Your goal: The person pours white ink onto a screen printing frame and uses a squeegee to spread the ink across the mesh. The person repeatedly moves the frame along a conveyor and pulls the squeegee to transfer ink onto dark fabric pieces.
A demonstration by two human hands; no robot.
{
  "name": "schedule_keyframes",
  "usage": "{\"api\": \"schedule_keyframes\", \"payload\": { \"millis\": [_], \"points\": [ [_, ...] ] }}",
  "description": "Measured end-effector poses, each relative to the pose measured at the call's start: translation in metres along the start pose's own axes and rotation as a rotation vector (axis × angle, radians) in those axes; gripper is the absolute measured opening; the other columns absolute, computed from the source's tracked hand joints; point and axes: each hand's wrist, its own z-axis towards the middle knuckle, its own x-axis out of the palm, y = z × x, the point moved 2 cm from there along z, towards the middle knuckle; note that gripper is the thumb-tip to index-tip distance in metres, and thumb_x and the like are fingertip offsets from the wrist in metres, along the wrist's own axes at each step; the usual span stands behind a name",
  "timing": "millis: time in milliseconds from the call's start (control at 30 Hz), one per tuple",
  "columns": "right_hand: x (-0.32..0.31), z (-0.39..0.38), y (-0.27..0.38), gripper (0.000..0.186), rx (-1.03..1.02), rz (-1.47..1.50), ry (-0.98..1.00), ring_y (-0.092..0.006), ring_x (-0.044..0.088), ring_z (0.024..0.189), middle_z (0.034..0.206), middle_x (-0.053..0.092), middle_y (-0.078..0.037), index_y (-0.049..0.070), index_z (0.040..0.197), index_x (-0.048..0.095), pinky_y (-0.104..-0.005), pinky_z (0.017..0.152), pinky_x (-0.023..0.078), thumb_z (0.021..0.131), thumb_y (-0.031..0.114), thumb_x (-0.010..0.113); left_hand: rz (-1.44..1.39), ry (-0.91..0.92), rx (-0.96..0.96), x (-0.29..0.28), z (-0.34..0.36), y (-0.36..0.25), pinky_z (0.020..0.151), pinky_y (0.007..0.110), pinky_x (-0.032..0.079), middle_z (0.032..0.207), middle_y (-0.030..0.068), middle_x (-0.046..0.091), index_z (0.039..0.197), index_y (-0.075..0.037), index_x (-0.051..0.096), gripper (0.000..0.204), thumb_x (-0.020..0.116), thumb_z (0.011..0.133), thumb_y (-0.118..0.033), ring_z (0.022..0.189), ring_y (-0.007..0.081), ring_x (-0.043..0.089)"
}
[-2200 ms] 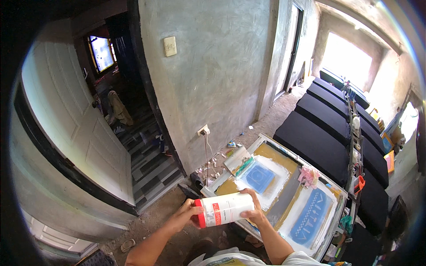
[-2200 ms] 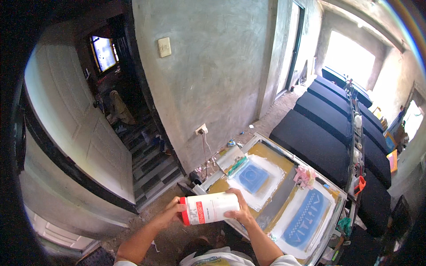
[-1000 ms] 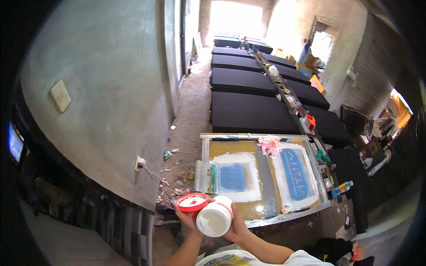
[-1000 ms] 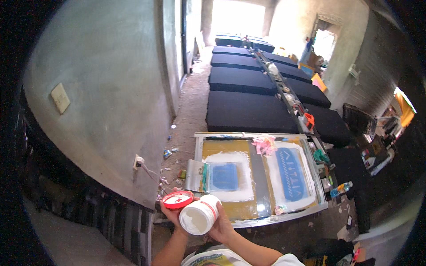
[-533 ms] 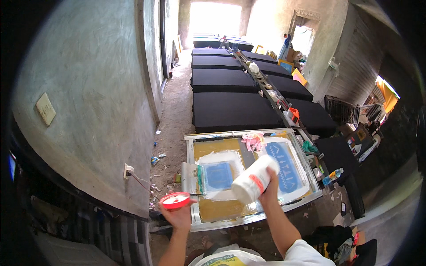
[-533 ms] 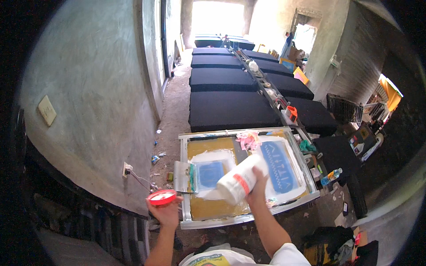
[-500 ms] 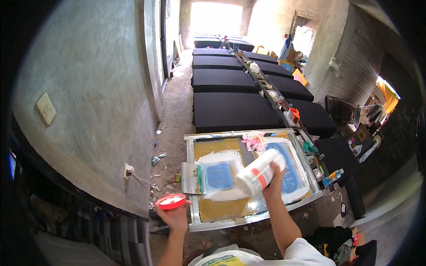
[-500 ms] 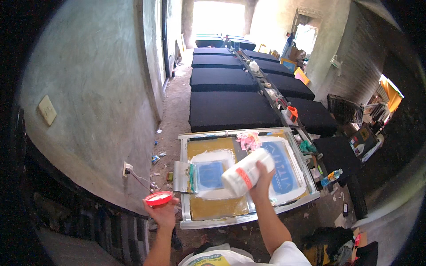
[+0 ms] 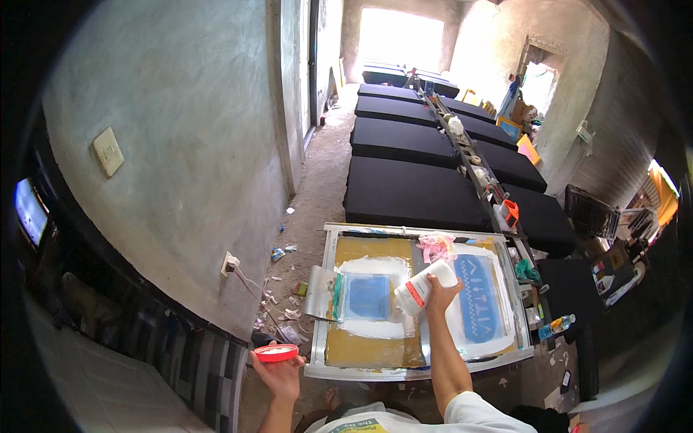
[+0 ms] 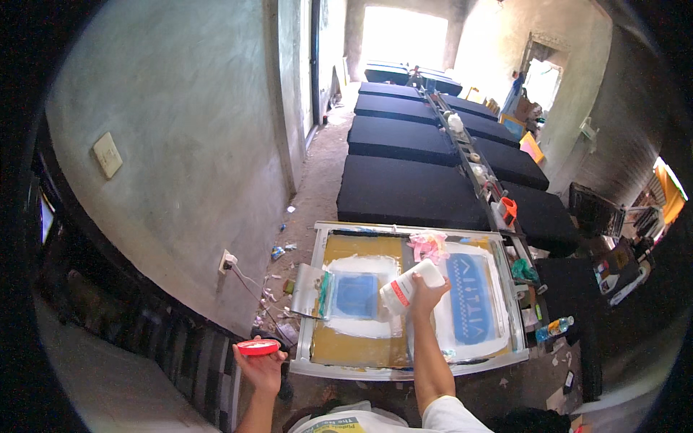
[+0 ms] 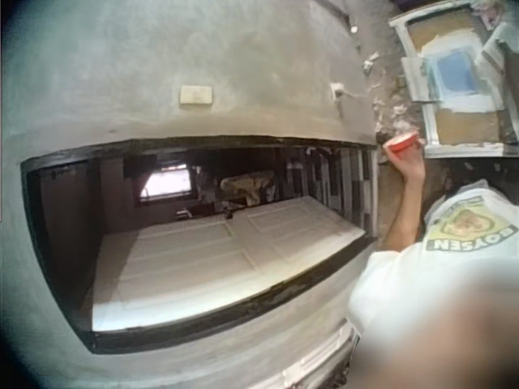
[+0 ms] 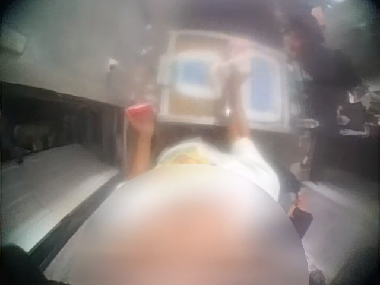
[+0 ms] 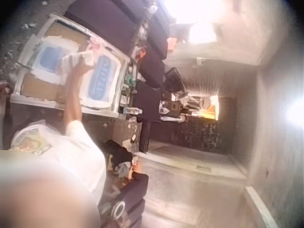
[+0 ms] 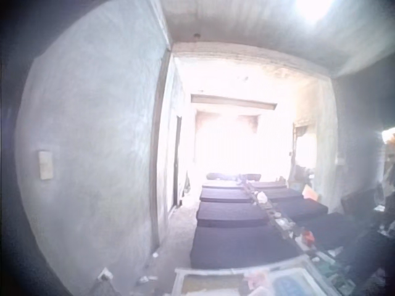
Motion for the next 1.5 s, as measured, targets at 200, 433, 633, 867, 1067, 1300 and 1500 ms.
{"api": "schedule_keyframes", "payload": {
  "millis": [200,433,633,867,1067,1300,1500],
  "points": [
    [0.009,0.016,0.008,0.077,-0.014,-0.044,0.092,-0.0256,0.059,0.107,0.116,0.055,-0.017,0.002,0.13,0.033,-0.0374,0.094,0.051,0.073,0.007,0.084,-0.031,-0.029,0.027,0.009,0.005,0.007,0.068,0.044,0.051,0.086,0.0132,0.069,0.118,-0.012,0.061,0.071,0.046,0.093,-0.076,0.07,0.0295,0.064],
    [0.029,0.027,0.003,0.082,-0.077,-0.101,0.207,-0.0275,0.058,0.109,0.119,0.052,-0.017,0.005,0.133,0.031,-0.0396,0.094,0.052,0.072,0.014,0.086,-0.063,-0.029,-0.028,0.023,0.005,0.029,0.068,0.044,0.051,0.086,0.0138,0.071,0.115,-0.012,0.064,0.072,0.046,0.092,-0.078,0.069,0.0308,0.065],
    [0.047,0.038,0.039,0.08,-0.143,-0.103,0.183,-0.0288,0.055,0.115,0.125,0.048,-0.02,0.001,0.134,0.032,-0.0404,0.098,0.049,0.075,0.011,0.085,-0.073,-0.036,-0.014,0.027,0.013,0.031,0.069,0.044,0.051,0.087,0.0143,0.071,0.116,-0.012,0.063,0.073,0.045,0.092,-0.078,0.07,0.0306,0.065],
    [0.05,0.019,0.022,0.084,-0.187,-0.251,0.179,-0.0292,0.057,0.115,0.123,0.051,-0.02,0.003,0.137,0.031,-0.0404,0.1,0.049,0.074,0.013,0.085,-0.046,-0.078,-0.013,0.025,0.017,0.04,0.07,0.044,0.051,0.088,0.014,0.071,0.115,-0.012,0.064,0.072,0.044,0.092,-0.078,0.072,0.0302,0.064],
    [0.055,0.026,-0.001,0.08,0.029,-0.17,0.091,-0.0295,0.06,0.112,0.121,0.055,-0.021,0.002,0.135,0.032,-0.0404,0.095,0.052,0.075,0.01,0.084,-0.042,-0.034,-0.012,0.027,0.019,0.045,0.069,0.044,0.052,0.089,0.0128,0.071,0.114,-0.012,0.065,0.073,0.046,0.091,-0.079,0.073,0.0297,0.065],
    [0.051,0.015,0.028,0.086,-0.273,-0.055,0.067,-0.0315,0.059,0.114,0.122,0.053,-0.019,0.006,0.135,0.032,-0.0398,0.103,0.047,0.07,0.013,0.088,-0.083,-0.069,0.015,0.024,0.025,0.041,0.068,0.044,0.052,0.09,0.0111,0.072,0.113,-0.012,0.067,0.072,0.049,0.09,-0.078,0.074,0.0307,0.066],
    [0.06,0.037,0.0,0.082,-0.179,-0.305,0.183,-0.0299,0.062,0.109,0.118,0.056,-0.019,0.005,0.132,0.034,-0.0391,0.097,0.052,0.07,0.012,0.088,-0.054,-0.02,0.011,0.03,0.025,0.046,0.067,0.044,0.052,0.09,0.0106,0.071,0.112,-0.011,0.067,0.071,0.05,0.091,-0.077,0.074,0.0306,0.065]
  ]
}}
